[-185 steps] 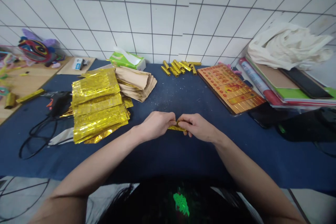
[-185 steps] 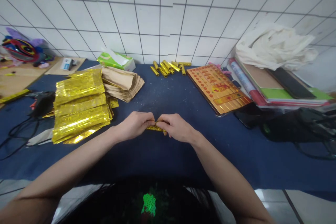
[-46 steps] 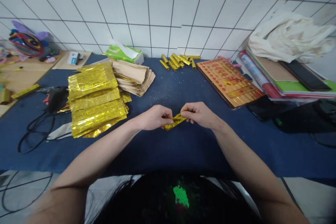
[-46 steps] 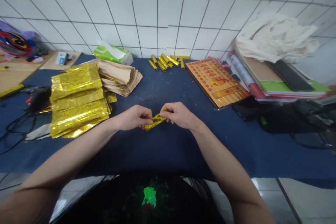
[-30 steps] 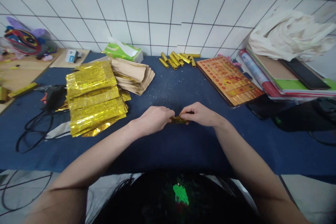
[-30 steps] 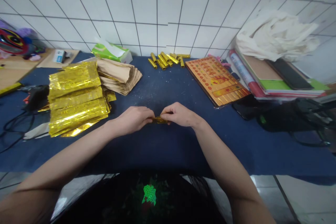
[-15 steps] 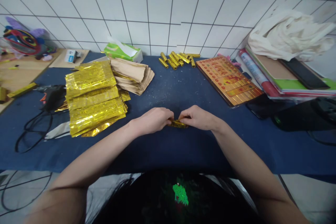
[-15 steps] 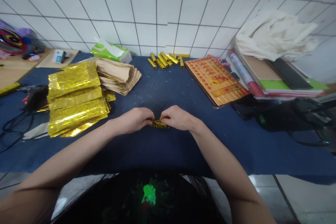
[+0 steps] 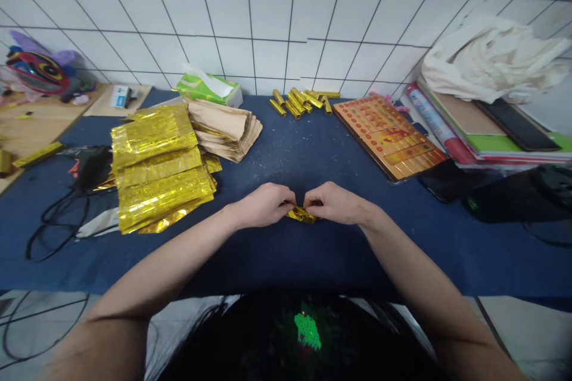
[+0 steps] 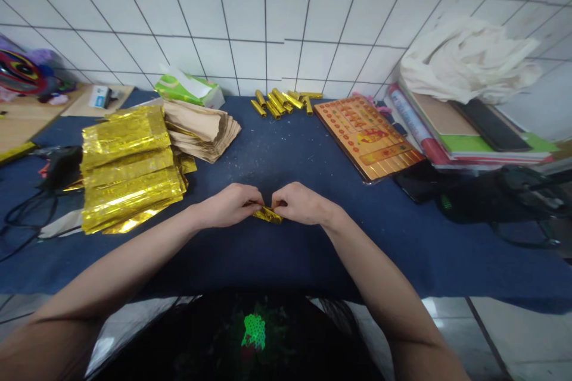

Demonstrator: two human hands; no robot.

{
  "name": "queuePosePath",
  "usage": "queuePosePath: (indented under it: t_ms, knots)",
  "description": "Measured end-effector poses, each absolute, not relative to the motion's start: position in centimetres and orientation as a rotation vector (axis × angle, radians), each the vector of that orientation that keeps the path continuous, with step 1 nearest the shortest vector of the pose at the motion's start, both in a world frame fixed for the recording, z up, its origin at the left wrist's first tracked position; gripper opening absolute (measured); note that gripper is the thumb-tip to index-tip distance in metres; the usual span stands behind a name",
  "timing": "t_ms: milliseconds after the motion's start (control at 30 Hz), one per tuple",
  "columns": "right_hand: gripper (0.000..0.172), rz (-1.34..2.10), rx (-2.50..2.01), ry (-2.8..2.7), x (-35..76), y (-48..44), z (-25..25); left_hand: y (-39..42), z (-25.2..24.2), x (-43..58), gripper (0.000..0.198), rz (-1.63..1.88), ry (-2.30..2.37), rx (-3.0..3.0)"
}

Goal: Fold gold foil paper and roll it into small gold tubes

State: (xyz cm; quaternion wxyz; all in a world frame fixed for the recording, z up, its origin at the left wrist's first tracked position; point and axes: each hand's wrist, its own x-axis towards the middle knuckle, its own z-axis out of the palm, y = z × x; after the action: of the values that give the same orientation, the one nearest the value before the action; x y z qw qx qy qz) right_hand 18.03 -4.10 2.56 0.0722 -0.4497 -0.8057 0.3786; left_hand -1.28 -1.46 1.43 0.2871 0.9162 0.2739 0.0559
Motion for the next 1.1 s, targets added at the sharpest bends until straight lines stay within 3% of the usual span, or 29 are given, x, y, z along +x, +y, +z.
queuePosePath:
  t_ms: [300, 633, 900, 1100]
  knots:
    - [0.023, 1.559, -1.299, -2.102, 18.5, -3.8, 1.6, -1.7, 1.4, -0.6, 0.021, 0.225, 1.022, 2.250]
    - [0.016, 1.532, -1.412, -1.910, 17.8, -4.0, 1.6, -0.8, 1.3, -1.1, 0.018, 0.260, 1.066, 2.184]
    - [0.026, 1.805, -1.164, -1.599, 19.2, -3.1, 0.8, 0.2, 1.5, -1.8, 0.014, 0.364, 0.845, 1.733]
    - [0.026, 1.698, -1.239, -1.589, 18.5, -3.4, 0.7, 0.3, 1.2, -1.8, 0.016, 0.516, 0.920, 1.770]
